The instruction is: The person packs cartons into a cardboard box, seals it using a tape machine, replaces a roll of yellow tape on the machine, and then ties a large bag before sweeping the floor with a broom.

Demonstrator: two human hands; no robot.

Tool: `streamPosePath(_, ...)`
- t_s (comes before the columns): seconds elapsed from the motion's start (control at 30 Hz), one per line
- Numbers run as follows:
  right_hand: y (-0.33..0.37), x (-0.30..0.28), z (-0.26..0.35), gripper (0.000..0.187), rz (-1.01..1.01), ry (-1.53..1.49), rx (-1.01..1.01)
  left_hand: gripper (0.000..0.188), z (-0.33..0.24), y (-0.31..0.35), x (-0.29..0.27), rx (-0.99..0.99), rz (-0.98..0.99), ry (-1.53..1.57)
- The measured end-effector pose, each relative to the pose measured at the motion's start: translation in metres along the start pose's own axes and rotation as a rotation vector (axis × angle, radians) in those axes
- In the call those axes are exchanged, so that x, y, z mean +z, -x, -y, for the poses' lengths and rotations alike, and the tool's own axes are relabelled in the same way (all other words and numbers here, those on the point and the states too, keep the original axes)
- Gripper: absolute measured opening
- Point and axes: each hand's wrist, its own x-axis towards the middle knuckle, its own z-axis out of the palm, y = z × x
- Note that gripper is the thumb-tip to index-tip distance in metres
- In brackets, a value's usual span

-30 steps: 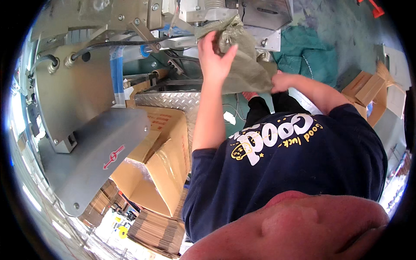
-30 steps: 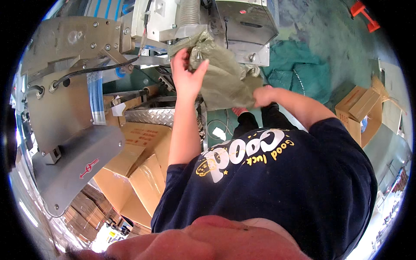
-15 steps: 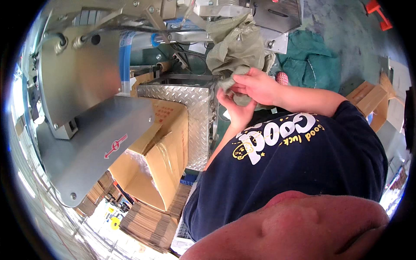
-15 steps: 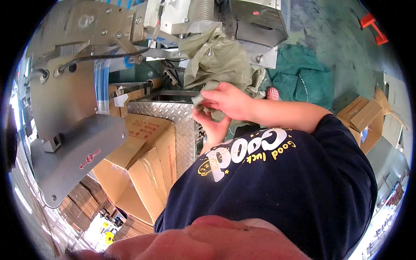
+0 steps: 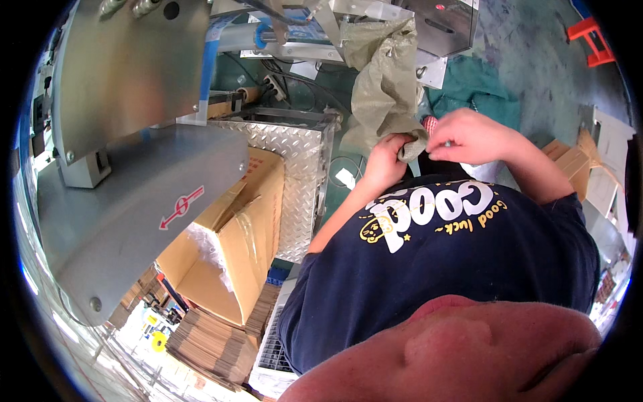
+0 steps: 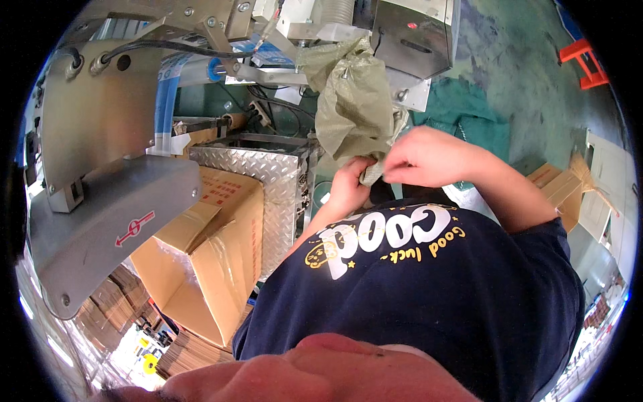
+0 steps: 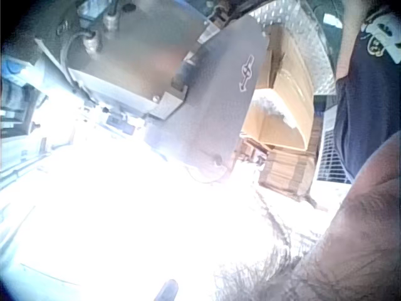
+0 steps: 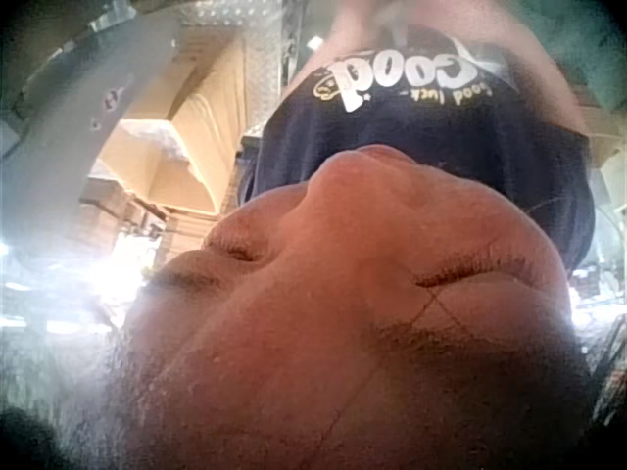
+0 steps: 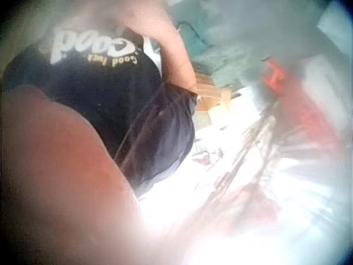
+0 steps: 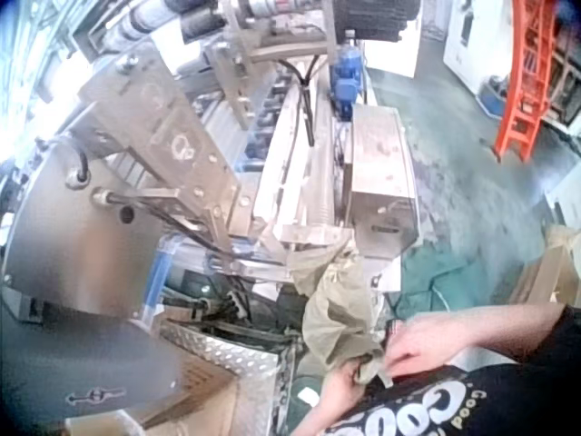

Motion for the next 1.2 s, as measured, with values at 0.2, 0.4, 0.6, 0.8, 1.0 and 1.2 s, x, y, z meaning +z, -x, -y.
streamPosePath(0.2,-0.08,0.036,-0.008,0.029,-0.064,0.175,-0.241,0.037,-0.023,-0.008,-0.008,0.046,0.338,-0.047)
streamPosePath(0.4,-0.064,0.033,-0.089,0.034,-0.295,0.51,0.197,0.045,0.003,0.013,-0.049,-0.009,0.106,-0.213)
streamPosePath(0.6,-0.061,0.009,-0.051,0.04,-0.281,0.34,0.085,0.045,-0.024,-0.023,-0.102,-0.003,-0.03,-0.46)
streamPosePath(0.8,-0.063,0.016,-0.004,0.053,-0.574,0.143,-0.031,0.036,-0.052,-0.054,-0.1,0.214,-0.036,-0.55)
streamPosePath(1.0,-0.027,0.009,-0.011,0.03,-0.648,0.231,0.036,0.034,-0.03,-0.03,-0.093,0.168,-0.124,-0.621)
streamPosePath(1.2,0.027,0.002,-0.034,0.023,-0.491,0.135,0.163,0.021,-0.005,0.001,-0.114,-0.04,-0.13,-0.461)
